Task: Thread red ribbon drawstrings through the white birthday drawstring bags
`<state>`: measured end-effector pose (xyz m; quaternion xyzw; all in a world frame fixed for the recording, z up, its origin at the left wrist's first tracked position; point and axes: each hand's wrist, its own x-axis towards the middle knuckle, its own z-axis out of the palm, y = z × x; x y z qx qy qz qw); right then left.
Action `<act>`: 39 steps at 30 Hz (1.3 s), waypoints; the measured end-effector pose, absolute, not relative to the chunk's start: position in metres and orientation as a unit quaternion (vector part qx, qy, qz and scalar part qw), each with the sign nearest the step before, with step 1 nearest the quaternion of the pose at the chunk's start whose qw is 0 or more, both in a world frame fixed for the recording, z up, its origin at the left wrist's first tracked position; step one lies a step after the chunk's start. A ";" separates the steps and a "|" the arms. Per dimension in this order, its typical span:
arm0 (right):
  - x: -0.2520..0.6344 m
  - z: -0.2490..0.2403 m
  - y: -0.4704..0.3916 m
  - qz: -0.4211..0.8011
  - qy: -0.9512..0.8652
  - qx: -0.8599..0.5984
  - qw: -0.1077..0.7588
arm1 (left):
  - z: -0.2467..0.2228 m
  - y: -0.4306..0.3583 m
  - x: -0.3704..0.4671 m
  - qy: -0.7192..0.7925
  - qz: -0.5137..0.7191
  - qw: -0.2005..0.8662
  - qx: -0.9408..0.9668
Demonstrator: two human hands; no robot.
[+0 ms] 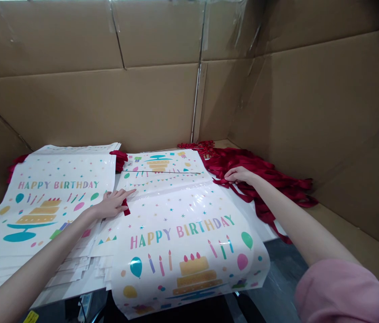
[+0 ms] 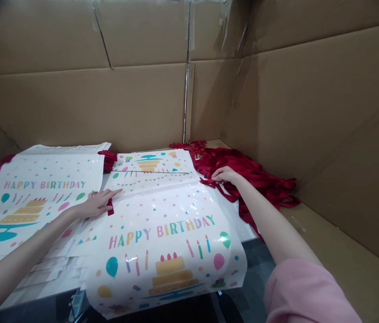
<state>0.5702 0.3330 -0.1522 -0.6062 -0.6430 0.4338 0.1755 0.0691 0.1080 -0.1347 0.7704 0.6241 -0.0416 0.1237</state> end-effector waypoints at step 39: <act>0.453 -0.117 0.281 0.086 -0.806 -0.570 0.132 | -0.128 0.106 0.075 0.636 -0.057 0.137 0.757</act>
